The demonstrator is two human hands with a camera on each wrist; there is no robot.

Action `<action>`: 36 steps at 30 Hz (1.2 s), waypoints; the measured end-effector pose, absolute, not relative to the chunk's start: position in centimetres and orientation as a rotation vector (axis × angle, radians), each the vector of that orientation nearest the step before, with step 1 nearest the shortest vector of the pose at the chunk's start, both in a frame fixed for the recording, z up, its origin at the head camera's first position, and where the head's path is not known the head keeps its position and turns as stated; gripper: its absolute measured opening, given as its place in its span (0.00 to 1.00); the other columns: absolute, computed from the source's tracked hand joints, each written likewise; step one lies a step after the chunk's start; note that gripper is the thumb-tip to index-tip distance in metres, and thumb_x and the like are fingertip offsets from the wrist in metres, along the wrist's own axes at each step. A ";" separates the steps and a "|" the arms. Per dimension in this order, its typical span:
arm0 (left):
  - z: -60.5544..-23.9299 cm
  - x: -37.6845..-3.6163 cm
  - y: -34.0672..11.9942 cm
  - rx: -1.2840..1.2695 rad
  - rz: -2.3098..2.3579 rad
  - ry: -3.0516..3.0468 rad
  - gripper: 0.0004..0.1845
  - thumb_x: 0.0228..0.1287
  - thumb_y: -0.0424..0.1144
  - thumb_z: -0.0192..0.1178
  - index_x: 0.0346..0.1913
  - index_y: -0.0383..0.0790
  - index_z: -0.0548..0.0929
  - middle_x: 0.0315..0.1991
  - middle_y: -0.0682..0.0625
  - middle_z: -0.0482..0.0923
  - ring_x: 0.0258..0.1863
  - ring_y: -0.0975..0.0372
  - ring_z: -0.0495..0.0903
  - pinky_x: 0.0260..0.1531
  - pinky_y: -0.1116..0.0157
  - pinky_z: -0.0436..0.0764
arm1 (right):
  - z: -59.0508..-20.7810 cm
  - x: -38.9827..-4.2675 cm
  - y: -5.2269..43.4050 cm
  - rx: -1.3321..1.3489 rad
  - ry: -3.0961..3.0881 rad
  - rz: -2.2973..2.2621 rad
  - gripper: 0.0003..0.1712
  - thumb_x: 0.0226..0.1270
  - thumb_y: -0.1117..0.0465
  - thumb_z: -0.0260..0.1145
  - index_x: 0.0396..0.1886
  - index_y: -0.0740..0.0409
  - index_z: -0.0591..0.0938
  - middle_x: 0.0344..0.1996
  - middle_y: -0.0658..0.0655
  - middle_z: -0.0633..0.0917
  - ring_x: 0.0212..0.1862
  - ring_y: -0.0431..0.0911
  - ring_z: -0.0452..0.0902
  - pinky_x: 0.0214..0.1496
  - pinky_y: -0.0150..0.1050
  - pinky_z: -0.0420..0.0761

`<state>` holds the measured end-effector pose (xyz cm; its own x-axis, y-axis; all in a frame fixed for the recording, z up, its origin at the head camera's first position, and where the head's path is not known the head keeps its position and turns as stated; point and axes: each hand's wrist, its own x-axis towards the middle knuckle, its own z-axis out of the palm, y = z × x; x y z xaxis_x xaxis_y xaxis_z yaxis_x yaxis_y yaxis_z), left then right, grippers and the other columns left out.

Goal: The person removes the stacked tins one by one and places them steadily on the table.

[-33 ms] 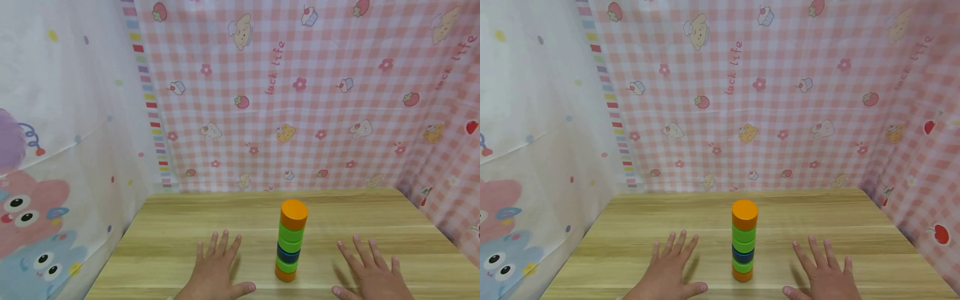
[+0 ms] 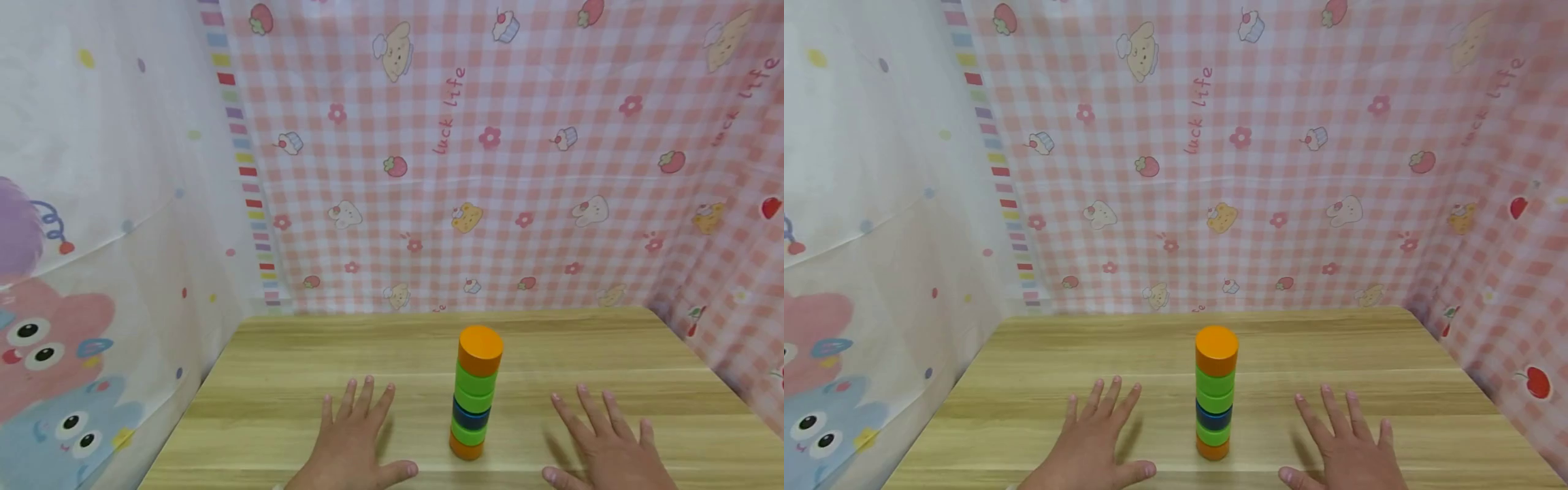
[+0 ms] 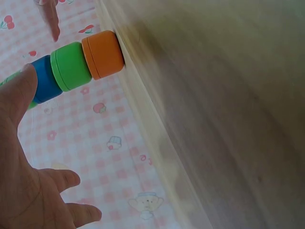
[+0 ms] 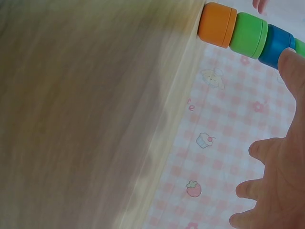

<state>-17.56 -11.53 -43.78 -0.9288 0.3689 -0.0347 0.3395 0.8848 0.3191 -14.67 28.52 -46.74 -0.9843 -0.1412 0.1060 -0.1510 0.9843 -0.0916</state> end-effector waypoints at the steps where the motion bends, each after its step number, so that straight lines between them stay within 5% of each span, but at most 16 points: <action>1: -43.8 -17.6 -11.5 0.556 0.477 2.955 0.63 0.53 0.83 0.61 0.85 0.50 0.57 0.84 0.35 0.49 0.83 0.34 0.45 0.71 0.23 0.40 | -46.8 -14.7 28.6 0.224 -3.029 0.153 0.62 0.57 0.14 0.57 0.84 0.43 0.62 0.81 0.69 0.61 0.76 0.78 0.54 0.61 0.90 0.45; 15: -43.7 -17.5 -11.4 0.557 0.498 2.932 0.63 0.53 0.82 0.61 0.85 0.50 0.57 0.84 0.35 0.48 0.83 0.35 0.45 0.72 0.23 0.41 | -46.9 -14.4 28.9 0.239 -3.003 0.176 0.61 0.58 0.16 0.60 0.84 0.43 0.62 0.81 0.69 0.61 0.76 0.78 0.56 0.60 0.91 0.46; 28: -43.4 -17.4 -10.4 0.578 0.630 2.941 0.61 0.56 0.79 0.64 0.85 0.50 0.56 0.84 0.36 0.51 0.83 0.37 0.48 0.74 0.27 0.48 | -45.1 -14.9 27.4 0.350 -2.873 0.378 0.55 0.60 0.26 0.71 0.79 0.51 0.69 0.75 0.72 0.70 0.72 0.79 0.62 0.55 0.89 0.59; 36: -43.2 -17.3 -10.1 0.555 0.846 2.855 0.59 0.58 0.75 0.67 0.85 0.49 0.57 0.83 0.36 0.54 0.82 0.36 0.51 0.73 0.28 0.55 | -44.4 -15.0 25.7 0.424 -2.742 0.520 0.50 0.60 0.34 0.77 0.75 0.55 0.73 0.69 0.70 0.74 0.68 0.72 0.71 0.58 0.77 0.69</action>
